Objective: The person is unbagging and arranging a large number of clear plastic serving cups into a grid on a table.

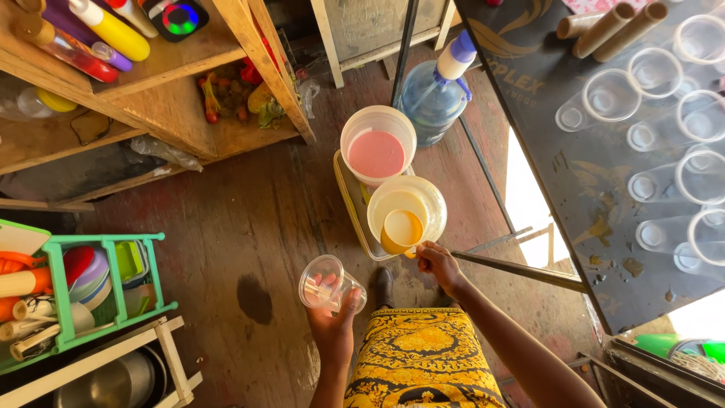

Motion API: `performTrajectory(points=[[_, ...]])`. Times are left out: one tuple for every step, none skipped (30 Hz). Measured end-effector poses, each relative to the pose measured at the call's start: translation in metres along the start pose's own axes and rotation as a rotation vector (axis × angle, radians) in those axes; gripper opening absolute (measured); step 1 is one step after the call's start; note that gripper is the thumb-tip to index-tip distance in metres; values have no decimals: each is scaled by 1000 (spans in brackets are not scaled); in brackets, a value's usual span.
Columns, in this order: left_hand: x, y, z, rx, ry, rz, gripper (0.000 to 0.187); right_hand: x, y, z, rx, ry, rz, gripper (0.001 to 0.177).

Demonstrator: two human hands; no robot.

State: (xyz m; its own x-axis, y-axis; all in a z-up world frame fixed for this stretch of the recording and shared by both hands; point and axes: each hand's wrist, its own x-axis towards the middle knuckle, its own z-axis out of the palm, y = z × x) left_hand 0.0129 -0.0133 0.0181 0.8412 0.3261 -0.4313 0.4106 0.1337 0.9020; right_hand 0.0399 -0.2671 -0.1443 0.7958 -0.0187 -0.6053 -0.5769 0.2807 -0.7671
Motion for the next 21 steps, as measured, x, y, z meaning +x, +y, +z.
performTrajectory(points=[[2,1,2,-6,-6,7,77,-5,-15,-1,-2,3,-10,24],[3,2,3,26,-20,54,79,-11,-30,-2,-48,-31,-65,25],[4,3,5,57,-35,103,82,-17,-46,-4,-94,-64,-121,26],[4,9,7,50,-42,113,82,-18,-55,-7,-96,-60,-134,26],[5,15,10,76,-81,182,81,-20,-65,-10,-85,-90,-187,26],[5,20,13,102,-120,252,80,-22,-76,-14,-74,-121,-240,26],[6,28,19,94,-129,264,80,-28,-92,-14,-78,-115,-255,26],[6,35,24,106,-157,327,80,-35,-108,-14,-144,-116,-331,30],[6,42,29,119,-183,387,80,-44,-123,-14,-211,-116,-402,34],[7,46,34,112,-191,395,80,-53,-136,-13,-214,-110,-414,34],[8,49,40,142,-205,433,81,-61,-149,-12,-228,-91,-459,33],[10,53,45,172,-218,471,81,-70,-161,-11,-241,-72,-504,33],[9,59,51,166,-224,478,81,-81,-174,-10,-244,-67,-512,33],[9,64,57,183,-229,473,83,-91,-187,-8,-250,-56,-553,32],[8,69,62,201,-231,465,84,-102,-199,-5,-256,-46,-590,32],[10,69,67,196,-234,468,84,-114,-212,1,-260,-43,-595,32],[11,69,73,183,-222,585,83,-126,-225,8,-295,18,-637,28],[13,68,78,171,-210,701,82,-137,-238,16,-330,80,-679,25],[13,69,84,170,-202,699,82,-146,-247,17,-333,73,-678,25],[13,71,89,190,-188,757,83,-154,-255,19,-364,88,-734,25],[14,72,93,213,-171,816,84,-162,-264,22,-394,100,-791,25]])
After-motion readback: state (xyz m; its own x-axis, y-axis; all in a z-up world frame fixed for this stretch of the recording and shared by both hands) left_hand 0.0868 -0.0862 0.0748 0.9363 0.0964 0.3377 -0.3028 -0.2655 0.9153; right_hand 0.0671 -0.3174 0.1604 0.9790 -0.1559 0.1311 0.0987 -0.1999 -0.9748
